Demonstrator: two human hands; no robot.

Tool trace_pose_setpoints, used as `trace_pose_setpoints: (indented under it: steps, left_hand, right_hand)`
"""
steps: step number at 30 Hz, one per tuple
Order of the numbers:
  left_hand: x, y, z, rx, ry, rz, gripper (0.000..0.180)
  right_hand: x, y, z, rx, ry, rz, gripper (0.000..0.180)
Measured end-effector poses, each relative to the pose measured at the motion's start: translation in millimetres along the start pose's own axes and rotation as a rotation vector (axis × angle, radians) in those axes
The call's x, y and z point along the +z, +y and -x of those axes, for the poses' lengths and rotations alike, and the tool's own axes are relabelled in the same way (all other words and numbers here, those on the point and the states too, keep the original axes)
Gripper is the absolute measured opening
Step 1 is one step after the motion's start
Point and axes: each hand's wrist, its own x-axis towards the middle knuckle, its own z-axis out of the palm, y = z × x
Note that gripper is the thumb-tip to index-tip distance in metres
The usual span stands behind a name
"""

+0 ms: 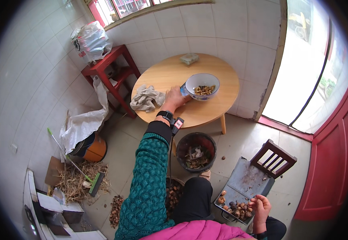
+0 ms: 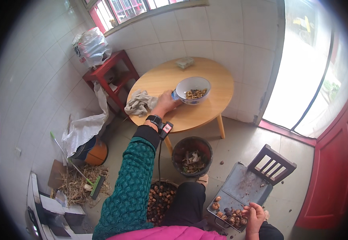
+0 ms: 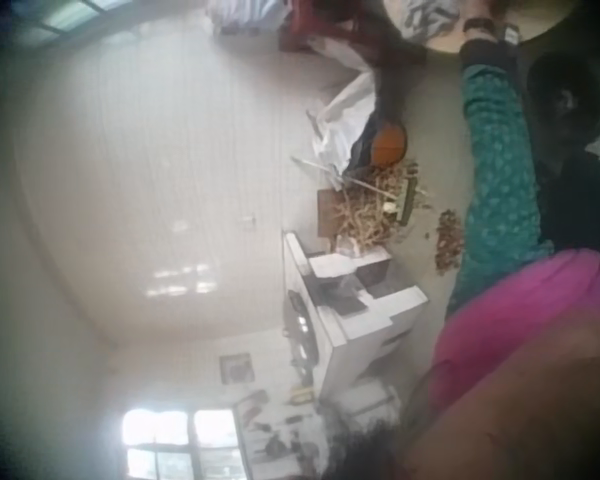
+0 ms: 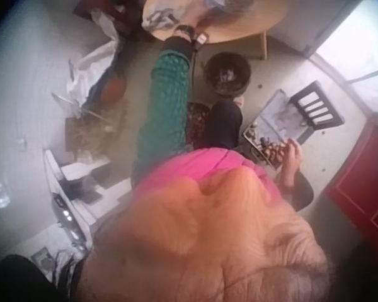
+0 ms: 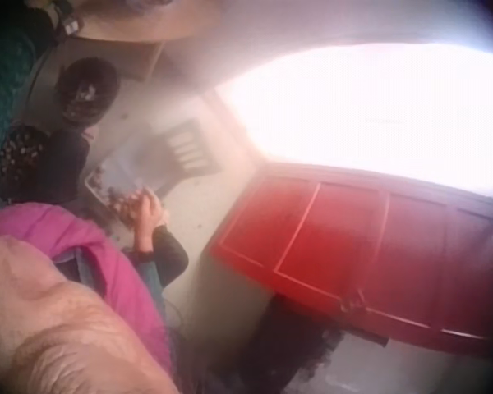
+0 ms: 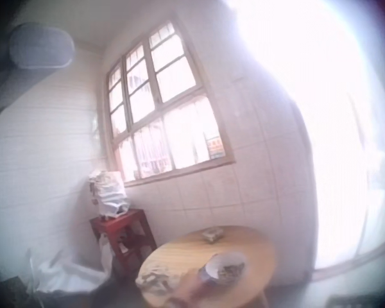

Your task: The person sits on the floor and shells nuts by hand, separating the kernels from the shells. Shells are discarded into a nearby bin while the kernels are placed into a bowl on a small table.

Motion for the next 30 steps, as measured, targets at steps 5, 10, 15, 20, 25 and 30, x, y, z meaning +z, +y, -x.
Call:
trace_pose_setpoints:
  steps: [5, 10, 15, 20, 25, 30]
  left_hand:
    - [-4.7, -5.4, -3.4, -0.093, -0.236, 0.186, 0.087]
    - [-31.6, 12.8, 42.5, -0.026, 0.224, 0.031, 0.082]
    - [-52.1, 122.2, 154.6, 0.051, 0.186, 0.901, 0.020]
    - [19.7, 263.1, 263.4, 0.156, -0.349, 1.106, 0.007]
    - [105.4, 306.9, 309.3, -0.047, -0.963, 1.262, 0.012]
    - [155.2, 283.0, 320.7, -0.134, -1.053, 1.219, 0.013]
  right_hand:
    - [-2.4, -2.9, -2.2, 0.009, -0.002, -0.012, 0.018]
    - [-23.5, -11.4, -16.1, -0.217, -0.147, 0.264, 0.017]
    - [-64.3, 13.5, -45.5, -0.077, -0.054, 0.384, 0.017]
    - [-78.5, 34.7, -55.4, -0.209, -0.090, 0.710, 0.019]
    - [-60.3, 40.9, -46.8, -0.411, -0.229, 1.071, 0.016]
    - [-28.2, 46.2, -60.1, -0.332, -0.543, 1.361, 0.018]
